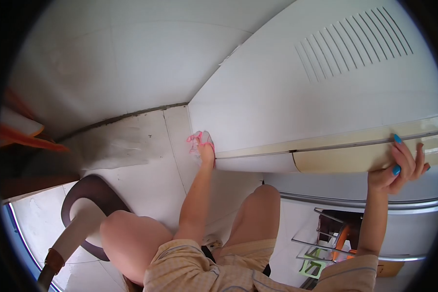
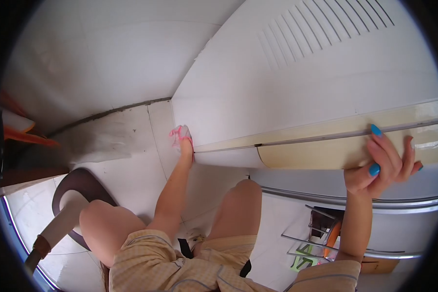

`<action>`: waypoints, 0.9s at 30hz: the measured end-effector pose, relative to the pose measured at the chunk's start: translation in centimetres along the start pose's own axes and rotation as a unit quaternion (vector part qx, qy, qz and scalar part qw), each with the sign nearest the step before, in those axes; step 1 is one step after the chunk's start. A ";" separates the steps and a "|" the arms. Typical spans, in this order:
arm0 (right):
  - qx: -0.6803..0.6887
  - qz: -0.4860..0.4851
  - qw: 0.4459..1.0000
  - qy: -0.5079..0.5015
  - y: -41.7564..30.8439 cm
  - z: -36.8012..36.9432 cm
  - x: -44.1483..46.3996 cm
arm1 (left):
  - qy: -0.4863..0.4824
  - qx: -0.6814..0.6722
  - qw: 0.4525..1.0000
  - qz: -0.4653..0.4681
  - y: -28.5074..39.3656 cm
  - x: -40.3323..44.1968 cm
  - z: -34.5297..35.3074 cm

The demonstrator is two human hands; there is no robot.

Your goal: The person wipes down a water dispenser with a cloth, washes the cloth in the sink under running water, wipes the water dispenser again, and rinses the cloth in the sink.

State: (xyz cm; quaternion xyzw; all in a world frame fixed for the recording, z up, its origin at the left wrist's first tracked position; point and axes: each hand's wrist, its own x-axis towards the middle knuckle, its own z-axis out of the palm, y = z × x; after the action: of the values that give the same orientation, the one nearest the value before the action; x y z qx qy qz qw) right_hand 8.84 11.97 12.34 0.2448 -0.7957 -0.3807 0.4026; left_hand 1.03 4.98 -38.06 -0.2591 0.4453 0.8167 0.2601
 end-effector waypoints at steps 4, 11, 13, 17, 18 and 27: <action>0.001 0.013 1.000 -0.004 -0.2 0.0 -0.1 | -0.030 0.094 0.983 0.156 6.8 -5.9 5.2; 0.006 0.008 1.000 0.005 0.1 0.1 -0.3 | -0.145 0.283 0.781 0.538 17.9 -22.5 13.6; 0.008 0.015 1.000 0.013 0.0 0.1 -0.4 | -0.155 0.295 0.755 0.565 19.1 -25.7 14.4; -0.008 -0.003 1.000 0.008 0.0 0.1 0.1 | -0.224 0.212 0.721 0.620 18.7 -25.1 14.2; -0.006 -0.001 1.000 0.011 0.0 0.1 0.0 | -0.248 0.215 0.720 0.612 18.4 -24.1 13.6; -0.022 -0.026 0.999 0.025 0.8 0.1 -0.7 | -0.124 0.212 0.903 0.353 14.9 -7.7 10.7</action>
State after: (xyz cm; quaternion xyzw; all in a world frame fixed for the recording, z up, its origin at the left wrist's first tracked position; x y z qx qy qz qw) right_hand 9.07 12.98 12.62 0.2664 -0.7702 -0.4021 0.4173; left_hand -5.14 5.73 -19.21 0.0795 0.6344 0.7668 0.0562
